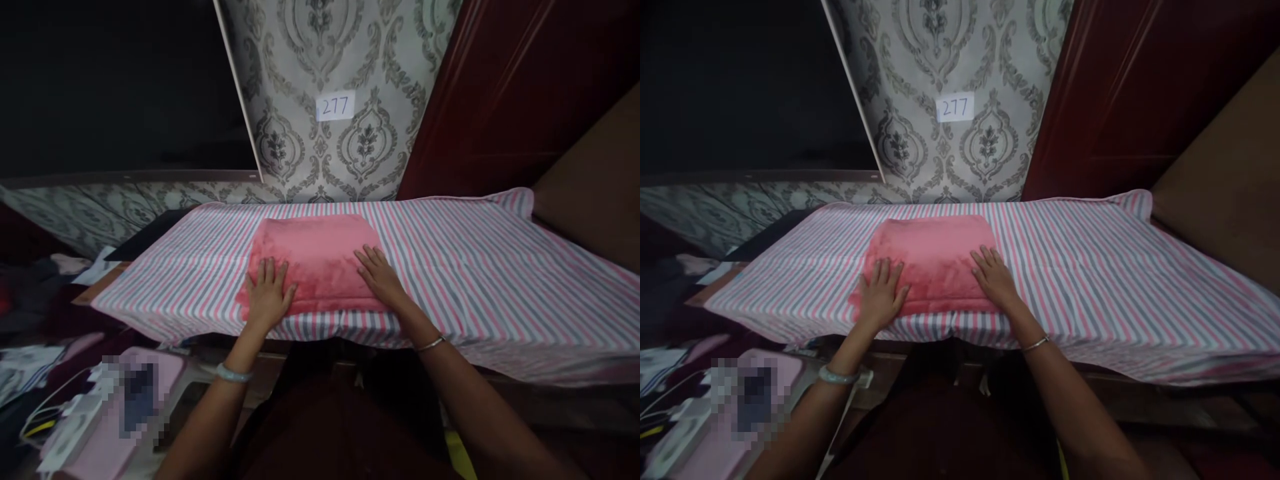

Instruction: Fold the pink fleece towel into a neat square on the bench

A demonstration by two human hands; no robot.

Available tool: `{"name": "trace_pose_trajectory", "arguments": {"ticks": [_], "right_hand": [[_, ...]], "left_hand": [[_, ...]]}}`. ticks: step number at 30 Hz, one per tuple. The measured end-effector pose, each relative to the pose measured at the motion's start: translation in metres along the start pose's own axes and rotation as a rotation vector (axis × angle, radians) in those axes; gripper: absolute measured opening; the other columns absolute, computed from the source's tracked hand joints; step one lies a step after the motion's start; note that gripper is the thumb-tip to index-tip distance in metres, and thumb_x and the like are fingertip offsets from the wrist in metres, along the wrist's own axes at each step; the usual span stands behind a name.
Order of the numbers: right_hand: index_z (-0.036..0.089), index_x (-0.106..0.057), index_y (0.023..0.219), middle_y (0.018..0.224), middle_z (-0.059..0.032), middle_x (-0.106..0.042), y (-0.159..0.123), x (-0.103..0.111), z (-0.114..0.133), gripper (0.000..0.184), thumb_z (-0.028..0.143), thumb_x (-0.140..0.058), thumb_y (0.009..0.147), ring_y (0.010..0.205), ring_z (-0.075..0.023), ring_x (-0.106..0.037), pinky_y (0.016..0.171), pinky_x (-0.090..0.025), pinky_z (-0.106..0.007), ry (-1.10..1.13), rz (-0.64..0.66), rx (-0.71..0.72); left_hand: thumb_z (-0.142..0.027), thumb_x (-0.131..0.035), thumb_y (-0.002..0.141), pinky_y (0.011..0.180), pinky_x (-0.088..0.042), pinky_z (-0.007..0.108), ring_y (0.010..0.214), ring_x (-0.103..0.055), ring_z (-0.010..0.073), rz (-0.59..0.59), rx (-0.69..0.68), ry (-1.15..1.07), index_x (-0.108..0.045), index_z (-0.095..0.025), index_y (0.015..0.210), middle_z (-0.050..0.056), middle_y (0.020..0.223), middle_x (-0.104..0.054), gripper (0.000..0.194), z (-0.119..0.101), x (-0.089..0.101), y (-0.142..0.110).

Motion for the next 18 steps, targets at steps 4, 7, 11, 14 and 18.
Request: {"name": "trace_pose_trajectory", "arguments": {"ticks": [4,7,11,14,18], "right_hand": [[0.019,-0.047,0.153,0.164,-0.0084,-0.034,-0.001,0.001,0.002,0.060,0.048,-0.024,0.105,0.156,-0.0256,-0.016,0.128,-0.017,-0.051,0.025,0.036,-0.006],[0.020,-0.045,0.154,0.163,-0.0091,-0.035,-0.001,0.003,0.002,0.059,0.045,-0.025,0.105,0.156,-0.0246,-0.017,0.128,-0.014,-0.053,0.051,0.041,-0.019],[0.020,-0.043,0.155,0.163,-0.0111,-0.036,-0.011,0.007,0.001,0.061,0.048,-0.023,0.105,0.154,-0.0241,-0.024,0.126,-0.020,-0.051,0.129,0.030,-0.034],[0.022,-0.039,0.157,0.167,-0.0119,-0.026,-0.034,0.012,0.000,0.064,0.055,-0.028,0.104,0.153,-0.0267,-0.028,0.123,-0.029,-0.048,0.183,0.042,-0.052],[0.025,-0.030,0.161,0.169,-0.0128,-0.019,-0.070,0.021,0.005,0.079,0.062,-0.052,0.095,0.152,-0.0326,-0.029,0.119,-0.034,-0.053,0.158,0.067,0.049]], "left_hand": [[-0.048,-0.040,0.101,0.116,-0.022,0.071,0.155,-0.021,0.0389,0.081,-0.013,0.041,-0.042,-0.019,0.155,0.019,0.165,-0.028,0.061,0.011,-0.008,-0.003],[-0.048,-0.040,0.101,0.116,-0.023,0.070,0.155,-0.020,0.0386,0.087,-0.010,0.039,-0.040,-0.020,0.156,0.019,0.166,-0.027,0.061,0.008,-0.008,-0.004],[-0.048,-0.042,0.101,0.118,-0.021,0.068,0.155,-0.021,0.0371,0.068,-0.045,0.033,-0.040,-0.018,0.156,0.020,0.165,-0.028,0.063,0.016,-0.006,-0.014],[-0.054,-0.050,0.097,0.118,-0.021,0.067,0.155,-0.019,0.0386,0.047,-0.112,0.004,-0.040,-0.019,0.156,0.020,0.166,-0.027,0.069,0.031,-0.008,-0.029],[-0.059,-0.056,0.093,0.120,-0.023,0.064,0.156,-0.011,0.0397,-0.005,-0.205,-0.081,-0.039,-0.017,0.156,0.019,0.167,-0.026,0.077,0.050,-0.013,-0.047]]}}
Point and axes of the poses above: each hand's wrist, its own y-axis towards the middle knuckle, its own x-axis out of the back of the hand, z = x × y, the point moved 4 cm from there along y, towards the middle knuckle
